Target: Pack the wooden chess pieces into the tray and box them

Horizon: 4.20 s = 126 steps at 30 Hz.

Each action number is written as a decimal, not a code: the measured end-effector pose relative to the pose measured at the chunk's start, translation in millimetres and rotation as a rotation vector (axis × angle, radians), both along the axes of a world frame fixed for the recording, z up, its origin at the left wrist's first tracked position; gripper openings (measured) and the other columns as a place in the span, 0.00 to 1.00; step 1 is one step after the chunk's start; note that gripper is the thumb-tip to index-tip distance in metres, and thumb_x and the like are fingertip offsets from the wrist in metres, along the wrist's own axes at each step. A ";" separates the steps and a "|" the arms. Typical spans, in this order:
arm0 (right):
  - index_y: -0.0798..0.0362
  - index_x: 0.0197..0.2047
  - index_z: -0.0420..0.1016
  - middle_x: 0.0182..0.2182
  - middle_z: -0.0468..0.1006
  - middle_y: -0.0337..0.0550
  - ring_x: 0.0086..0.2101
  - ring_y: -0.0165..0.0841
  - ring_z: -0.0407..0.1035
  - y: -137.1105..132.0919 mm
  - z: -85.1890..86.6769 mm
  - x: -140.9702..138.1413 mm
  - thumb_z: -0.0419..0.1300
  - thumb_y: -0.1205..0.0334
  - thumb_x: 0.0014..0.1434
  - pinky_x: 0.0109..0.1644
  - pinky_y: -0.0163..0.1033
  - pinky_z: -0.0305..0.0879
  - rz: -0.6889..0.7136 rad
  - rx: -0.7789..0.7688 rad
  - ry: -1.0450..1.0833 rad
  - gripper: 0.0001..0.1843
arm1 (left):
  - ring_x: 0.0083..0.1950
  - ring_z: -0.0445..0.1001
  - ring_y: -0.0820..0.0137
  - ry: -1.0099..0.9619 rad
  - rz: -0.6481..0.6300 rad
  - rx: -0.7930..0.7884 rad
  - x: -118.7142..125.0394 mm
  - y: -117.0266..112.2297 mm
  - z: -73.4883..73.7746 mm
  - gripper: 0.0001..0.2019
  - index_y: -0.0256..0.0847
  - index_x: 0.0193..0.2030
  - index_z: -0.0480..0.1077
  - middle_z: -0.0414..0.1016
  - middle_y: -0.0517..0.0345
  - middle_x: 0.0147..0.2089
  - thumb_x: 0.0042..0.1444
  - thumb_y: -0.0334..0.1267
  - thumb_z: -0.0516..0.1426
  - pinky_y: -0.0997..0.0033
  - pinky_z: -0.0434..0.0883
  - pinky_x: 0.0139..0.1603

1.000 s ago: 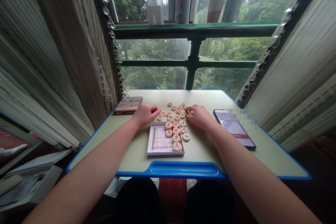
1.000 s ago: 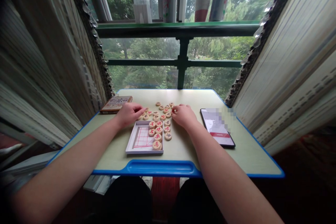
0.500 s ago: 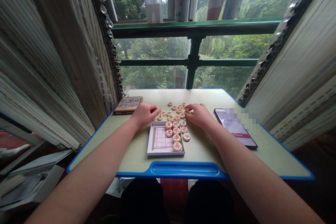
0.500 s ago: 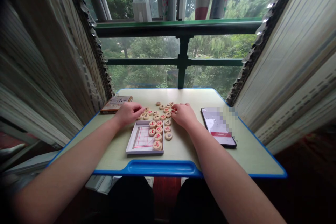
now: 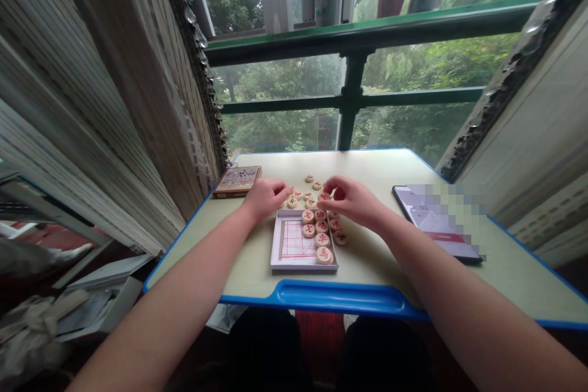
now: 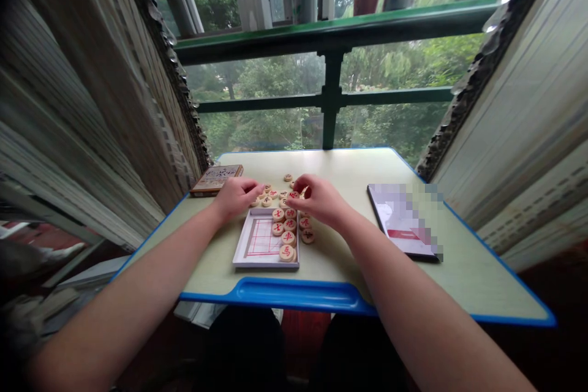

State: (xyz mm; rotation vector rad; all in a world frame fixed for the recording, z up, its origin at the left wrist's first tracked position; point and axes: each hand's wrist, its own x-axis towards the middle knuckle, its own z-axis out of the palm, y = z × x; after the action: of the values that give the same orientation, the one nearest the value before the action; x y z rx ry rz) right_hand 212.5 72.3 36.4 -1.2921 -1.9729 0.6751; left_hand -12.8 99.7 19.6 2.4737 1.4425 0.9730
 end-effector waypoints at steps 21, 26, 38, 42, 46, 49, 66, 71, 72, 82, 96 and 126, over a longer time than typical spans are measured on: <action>0.56 0.33 0.77 0.24 0.73 0.39 0.23 0.26 0.62 -11.2 0.0 -16.0 0.59 0.56 0.52 0.28 0.33 0.60 0.105 -0.234 0.386 0.12 | 0.27 0.67 0.76 0.024 -0.235 0.308 17.2 -26.3 7.5 0.08 0.37 0.38 0.72 0.72 0.57 0.30 0.58 0.39 0.55 0.76 0.65 0.30; 0.55 0.34 0.77 0.28 0.74 0.41 0.28 0.29 0.65 -7.9 4.0 -4.3 0.58 0.58 0.54 0.33 0.36 0.62 0.061 0.018 0.163 0.10 | 0.26 0.66 0.76 0.021 -0.181 0.240 15.1 -26.9 12.5 0.07 0.37 0.34 0.73 0.72 0.58 0.28 0.56 0.35 0.54 0.75 0.64 0.29; 0.52 0.31 0.79 0.30 0.71 0.44 0.32 0.32 0.64 -26.6 1.6 -16.5 0.60 0.63 0.55 0.37 0.38 0.61 0.288 0.400 -0.325 0.06 | 0.24 0.64 0.76 0.145 -0.277 -0.082 10.5 -32.5 27.5 0.07 0.36 0.24 0.72 0.70 0.61 0.22 0.49 0.34 0.56 0.76 0.59 0.26; 0.54 0.29 0.78 0.29 0.72 0.45 0.33 0.32 0.65 -20.8 0.0 -13.3 0.58 0.65 0.56 0.39 0.39 0.62 0.147 0.447 -0.302 0.08 | 0.22 0.62 0.75 0.384 -0.281 -0.187 11.5 -45.0 36.0 0.16 0.38 0.21 0.72 0.69 0.60 0.19 0.45 0.51 0.60 0.75 0.54 0.23; 0.54 0.29 0.77 0.29 0.73 0.45 0.33 0.33 0.65 -19.3 3.6 -9.6 0.57 0.64 0.57 0.39 0.39 0.63 0.101 0.492 -0.226 0.08 | 0.19 0.60 0.73 0.534 -0.201 -0.175 16.1 -50.8 30.6 0.19 0.40 0.19 0.72 0.67 0.59 0.16 0.41 0.56 0.61 0.72 0.49 0.21; 0.54 0.29 0.76 0.30 0.72 0.46 0.32 0.33 0.65 -20.5 7.1 -8.4 0.57 0.64 0.57 0.38 0.38 0.63 0.080 0.503 -0.178 0.08 | 0.22 0.64 0.72 0.523 -0.239 -0.166 17.4 -50.4 27.1 0.14 0.41 0.21 0.73 0.71 0.58 0.19 0.45 0.49 0.60 0.72 0.50 0.22; 0.55 0.30 0.77 0.32 0.73 0.47 0.34 0.33 0.66 -22.3 5.1 -9.8 0.57 0.65 0.57 0.40 0.39 0.64 0.101 0.480 -0.167 0.08 | 0.31 0.68 0.71 0.445 -0.312 -0.133 18.2 -50.8 30.5 0.06 0.40 0.30 0.73 0.73 0.59 0.29 0.49 0.40 0.59 0.73 0.59 0.32; 0.54 0.29 0.77 0.33 0.73 0.46 0.34 0.32 0.66 -22.0 5.2 -9.8 0.58 0.64 0.57 0.40 0.38 0.63 0.094 0.481 -0.173 0.08 | 0.34 0.68 0.70 0.443 -0.323 -0.096 18.5 -51.4 30.7 0.06 0.41 0.33 0.73 0.72 0.58 0.34 0.50 0.40 0.59 0.73 0.61 0.33; 0.54 0.29 0.77 0.33 0.73 0.46 0.34 0.32 0.66 -21.8 5.0 -9.8 0.58 0.64 0.57 0.40 0.38 0.63 0.094 0.481 -0.176 0.08 | 0.34 0.69 0.70 0.439 -0.326 -0.096 18.5 -51.5 30.4 0.06 0.41 0.34 0.73 0.73 0.58 0.34 0.49 0.39 0.59 0.73 0.61 0.33; 0.54 0.30 0.77 0.33 0.73 0.46 0.36 0.32 0.66 -23.8 6.0 -11.4 0.58 0.64 0.57 0.39 0.36 0.63 0.098 0.418 -0.228 0.08 | 0.38 0.71 0.68 0.440 -0.353 -0.145 19.9 -52.0 31.1 0.09 0.41 0.39 0.72 0.75 0.57 0.37 0.49 0.35 0.58 0.72 0.63 0.38; 0.55 0.31 0.78 0.33 0.73 0.46 0.34 0.31 0.67 -22.4 4.8 -11.1 0.57 0.64 0.57 0.38 0.36 0.63 0.101 0.389 -0.219 0.08 | 0.34 0.72 0.71 0.421 -0.392 -0.172 18.0 -50.2 32.0 0.05 0.41 0.33 0.74 0.76 0.58 0.33 0.53 0.35 0.57 0.73 0.63 0.36; 0.56 0.31 0.77 0.31 0.72 0.45 0.31 0.30 0.66 -20.8 12.8 -3.6 0.57 0.64 0.57 0.34 0.36 0.64 -0.005 0.526 -0.063 0.08 | 0.34 0.69 0.71 0.383 -0.389 -0.151 18.3 -46.5 30.2 0.11 0.38 0.32 0.74 0.73 0.56 0.32 0.53 0.45 0.57 0.73 0.62 0.35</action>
State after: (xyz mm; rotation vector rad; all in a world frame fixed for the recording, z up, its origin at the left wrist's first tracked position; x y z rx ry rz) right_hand 209.0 51.5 49.1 -0.9993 -2.0123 0.0927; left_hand 5.5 53.2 49.8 2.7729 0.9987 0.3193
